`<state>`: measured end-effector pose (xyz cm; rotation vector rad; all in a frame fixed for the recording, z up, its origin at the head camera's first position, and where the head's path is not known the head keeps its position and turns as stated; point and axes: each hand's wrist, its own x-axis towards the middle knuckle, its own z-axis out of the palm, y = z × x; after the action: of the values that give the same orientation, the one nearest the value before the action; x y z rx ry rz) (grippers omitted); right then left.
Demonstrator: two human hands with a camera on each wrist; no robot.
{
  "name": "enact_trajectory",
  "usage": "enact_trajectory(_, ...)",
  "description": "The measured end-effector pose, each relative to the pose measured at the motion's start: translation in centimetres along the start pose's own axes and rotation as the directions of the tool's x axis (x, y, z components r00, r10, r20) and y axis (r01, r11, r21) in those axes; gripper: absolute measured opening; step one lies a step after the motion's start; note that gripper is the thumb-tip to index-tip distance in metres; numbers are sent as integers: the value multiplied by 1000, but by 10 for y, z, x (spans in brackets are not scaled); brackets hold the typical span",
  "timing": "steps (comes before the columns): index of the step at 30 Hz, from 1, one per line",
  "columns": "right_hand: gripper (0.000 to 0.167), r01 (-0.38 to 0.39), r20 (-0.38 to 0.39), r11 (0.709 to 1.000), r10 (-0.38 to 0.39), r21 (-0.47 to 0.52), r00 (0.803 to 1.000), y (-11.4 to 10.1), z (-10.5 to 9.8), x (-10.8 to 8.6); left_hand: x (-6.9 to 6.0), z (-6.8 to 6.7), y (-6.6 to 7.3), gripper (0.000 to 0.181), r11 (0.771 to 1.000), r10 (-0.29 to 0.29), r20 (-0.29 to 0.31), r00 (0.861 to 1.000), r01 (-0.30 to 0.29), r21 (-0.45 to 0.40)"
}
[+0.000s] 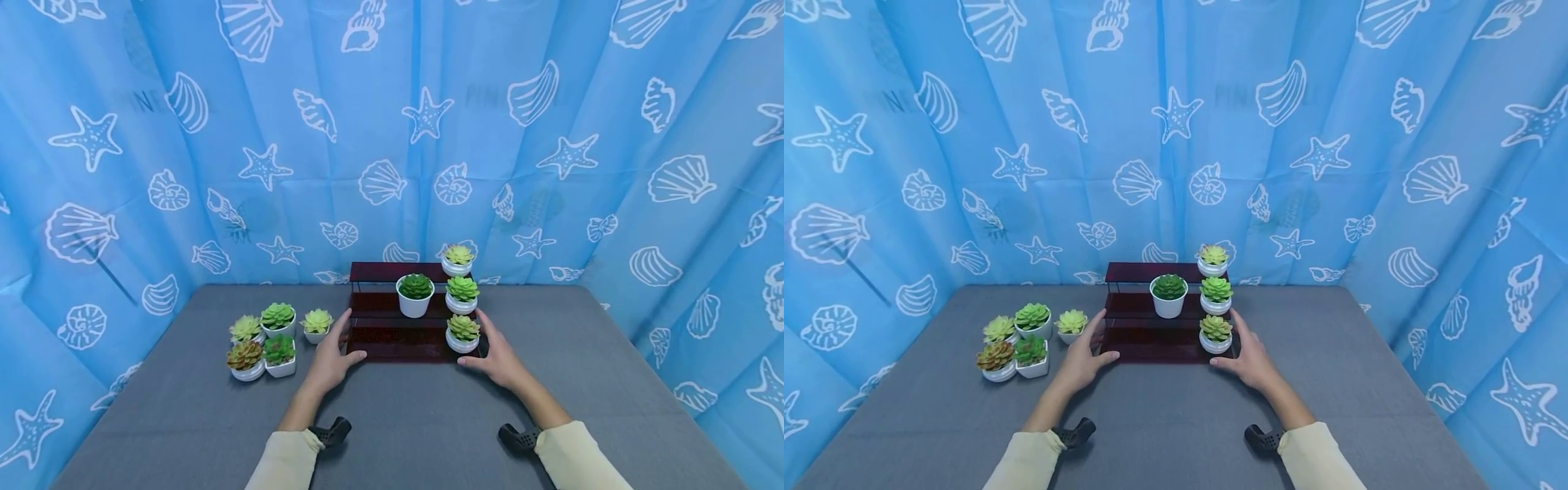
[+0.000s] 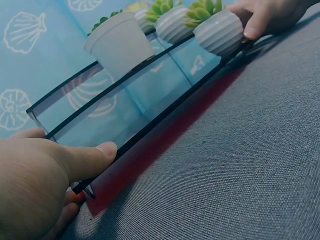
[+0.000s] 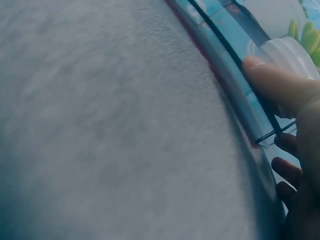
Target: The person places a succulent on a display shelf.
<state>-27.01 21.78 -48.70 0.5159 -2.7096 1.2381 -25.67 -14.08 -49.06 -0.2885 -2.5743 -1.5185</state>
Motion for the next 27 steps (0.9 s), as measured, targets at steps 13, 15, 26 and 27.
enact_trajectory(13,107,-18,28,1000,17,11,999,-1,-2,2,2,-1,0,86,1000,24,2,1000,-24,-4)
enact_trajectory(15,107,-35,31,999,35,-5,999,0,-1,3,1,-1,0,86,1000,22,-1,1000,-22,-7)
enact_trajectory(26,107,-117,45,993,117,-15,992,-2,2,2,0,-7,3,85,997,-8,57,998,4,72)
enact_trajectory(27,107,-116,46,993,116,-19,992,-1,2,2,0,-9,3,85,996,-11,63,998,5,93)
